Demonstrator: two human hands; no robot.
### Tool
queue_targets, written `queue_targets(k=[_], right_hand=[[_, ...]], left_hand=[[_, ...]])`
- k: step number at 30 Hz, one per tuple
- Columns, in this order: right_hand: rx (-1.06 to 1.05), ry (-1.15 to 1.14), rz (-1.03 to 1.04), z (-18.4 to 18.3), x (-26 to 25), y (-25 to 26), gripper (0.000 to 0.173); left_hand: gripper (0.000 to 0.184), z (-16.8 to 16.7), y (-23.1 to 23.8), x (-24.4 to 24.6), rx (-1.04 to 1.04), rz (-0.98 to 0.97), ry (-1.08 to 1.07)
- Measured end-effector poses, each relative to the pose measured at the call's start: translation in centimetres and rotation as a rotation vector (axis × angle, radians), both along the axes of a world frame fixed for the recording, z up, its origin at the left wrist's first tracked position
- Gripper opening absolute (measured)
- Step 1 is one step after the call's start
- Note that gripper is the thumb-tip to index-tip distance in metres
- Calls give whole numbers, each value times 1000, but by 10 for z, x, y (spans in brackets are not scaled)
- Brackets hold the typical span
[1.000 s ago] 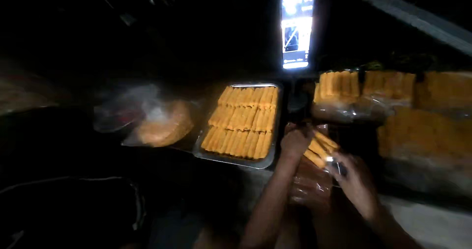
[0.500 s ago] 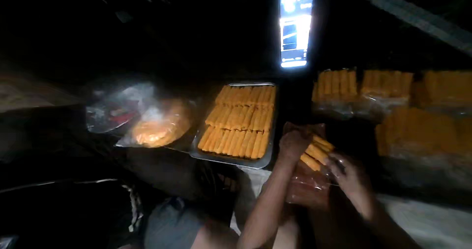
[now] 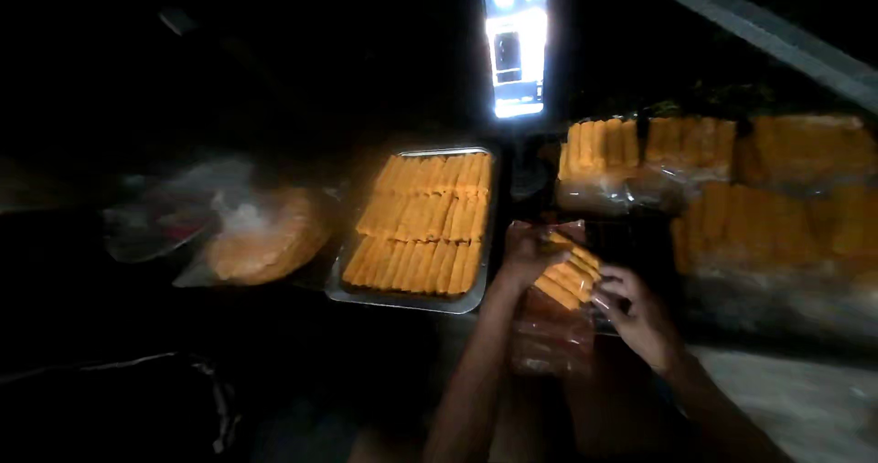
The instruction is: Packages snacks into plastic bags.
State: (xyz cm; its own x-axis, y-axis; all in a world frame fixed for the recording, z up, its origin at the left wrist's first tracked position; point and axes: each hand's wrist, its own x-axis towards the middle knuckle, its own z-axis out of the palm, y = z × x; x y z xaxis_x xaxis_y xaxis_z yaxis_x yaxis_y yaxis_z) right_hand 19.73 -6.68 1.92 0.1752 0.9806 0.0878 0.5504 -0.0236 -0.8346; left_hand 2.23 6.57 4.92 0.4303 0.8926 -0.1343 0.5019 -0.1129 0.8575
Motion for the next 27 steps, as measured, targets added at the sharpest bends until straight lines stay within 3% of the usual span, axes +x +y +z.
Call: queue_targets(k=[3, 9, 14, 16, 20, 24, 27], right_hand=[[-14, 49, 71, 0, 4, -1, 45], [-18, -3, 176, -5, 17, -5, 29], [107, -144, -84, 0, 16, -27, 25], [193, -219, -185, 0, 18, -25, 35], [40, -178, -195, 15, 16, -4, 60], [-43, -306, -60, 24, 11, 1, 29], [40, -322, -14, 25, 5, -19, 23]], left_hand=[[49, -2, 5, 3, 53, -28, 65], [39, 5, 0, 6, 187, 37, 283], [26, 1, -21, 0, 586, 129, 312], [34, 8, -45, 2, 593, 147, 264], [68, 8, -106, 28, 539, 87, 330], [34, -14, -124, 37, 715, 74, 376], [34, -1, -127, 16, 724, 50, 414]])
